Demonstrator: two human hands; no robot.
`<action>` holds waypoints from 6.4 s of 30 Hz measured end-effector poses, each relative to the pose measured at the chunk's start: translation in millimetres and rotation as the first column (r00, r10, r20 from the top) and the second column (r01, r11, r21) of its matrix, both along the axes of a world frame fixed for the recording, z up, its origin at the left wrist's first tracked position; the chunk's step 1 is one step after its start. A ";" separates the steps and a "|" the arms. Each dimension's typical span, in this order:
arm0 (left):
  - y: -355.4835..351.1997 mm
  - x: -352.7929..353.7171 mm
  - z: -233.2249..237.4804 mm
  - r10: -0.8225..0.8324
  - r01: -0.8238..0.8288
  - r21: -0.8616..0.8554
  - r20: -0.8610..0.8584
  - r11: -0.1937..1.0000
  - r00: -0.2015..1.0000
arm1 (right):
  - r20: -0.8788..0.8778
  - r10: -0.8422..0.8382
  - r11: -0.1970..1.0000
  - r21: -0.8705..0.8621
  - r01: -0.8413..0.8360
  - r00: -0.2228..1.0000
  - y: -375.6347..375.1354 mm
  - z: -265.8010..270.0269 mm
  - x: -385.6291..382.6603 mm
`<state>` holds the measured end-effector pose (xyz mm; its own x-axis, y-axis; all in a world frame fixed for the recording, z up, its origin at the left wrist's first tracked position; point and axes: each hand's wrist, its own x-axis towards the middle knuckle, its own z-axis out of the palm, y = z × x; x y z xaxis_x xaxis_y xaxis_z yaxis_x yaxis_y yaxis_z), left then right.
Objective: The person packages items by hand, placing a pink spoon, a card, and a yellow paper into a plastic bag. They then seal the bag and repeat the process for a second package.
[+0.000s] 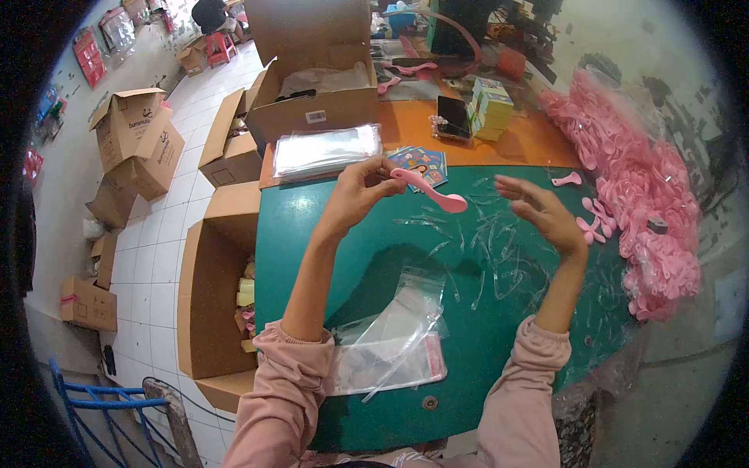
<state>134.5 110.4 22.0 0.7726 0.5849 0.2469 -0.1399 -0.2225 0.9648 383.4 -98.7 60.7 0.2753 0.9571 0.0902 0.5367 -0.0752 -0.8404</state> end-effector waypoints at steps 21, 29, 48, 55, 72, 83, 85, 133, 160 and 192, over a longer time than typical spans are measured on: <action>-0.6 -8.6 12.8 0.012 -0.007 0.060 -0.089 0.998 0.996 | -0.458 0.021 0.947 0.295 0.129 0.889 -24.3 -1.8 28.8; -3.2 -11.5 20.1 -0.051 0.051 -0.006 -0.018 0.999 0.999 | -0.542 0.581 0.638 0.767 0.074 0.607 -10.6 18.7 2.7; -114.9 -37.1 10.3 0.236 -0.233 0.083 -0.027 0.969 0.971 | 0.405 0.118 0.983 0.082 -0.164 0.907 19.3 58.0 -133.5; -135.7 -88.9 -40.0 0.154 0.118 0.579 -0.398 0.807 0.905 | 0.418 0.003 0.987 0.143 -0.069 0.909 20.8 58.1 -121.5; -79.4 -93.8 9.1 -0.120 0.114 -0.386 0.009 0.915 0.993 | -0.057 -0.057 0.920 0.386 0.075 0.997 26.0 63.0 -148.5; -91.3 -102.3 13.8 -0.155 0.091 -0.491 -0.091 0.866 0.984 | -0.136 0.043 0.936 0.353 0.008 0.990 24.2 63.0 -164.2; -91.7 -102.1 13.9 -0.145 0.077 -0.496 -0.100 0.865 0.984 | -0.140 0.065 0.935 0.356 -0.011 0.988 24.9 62.5 -166.0; -91.1 -97.1 -20.4 0.103 0.000 -0.667 0.115 0.745 0.988 | 0.411 -0.401 0.915 0.217 0.339 0.819 142.6 -76.4 -44.4; -89.5 -97.9 -10.3 -0.127 0.098 -0.429 -0.038 0.898 0.991 | 0.347 0.106 0.991 0.046 -0.129 0.932 7.9 63.6 -147.9; -105.6 -114.6 17.9 0.037 -0.014 0.075 -0.317 0.997 0.948 | 0.162 0.454 0.889 -0.011 -0.458 0.876 31.7 14.9 -182.8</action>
<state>19.9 4.8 39.9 0.8029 0.5953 0.0325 0.1782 -0.2916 0.9398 200.6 -67.0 75.6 -0.2107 0.9697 0.1234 0.6301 0.2312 -0.7413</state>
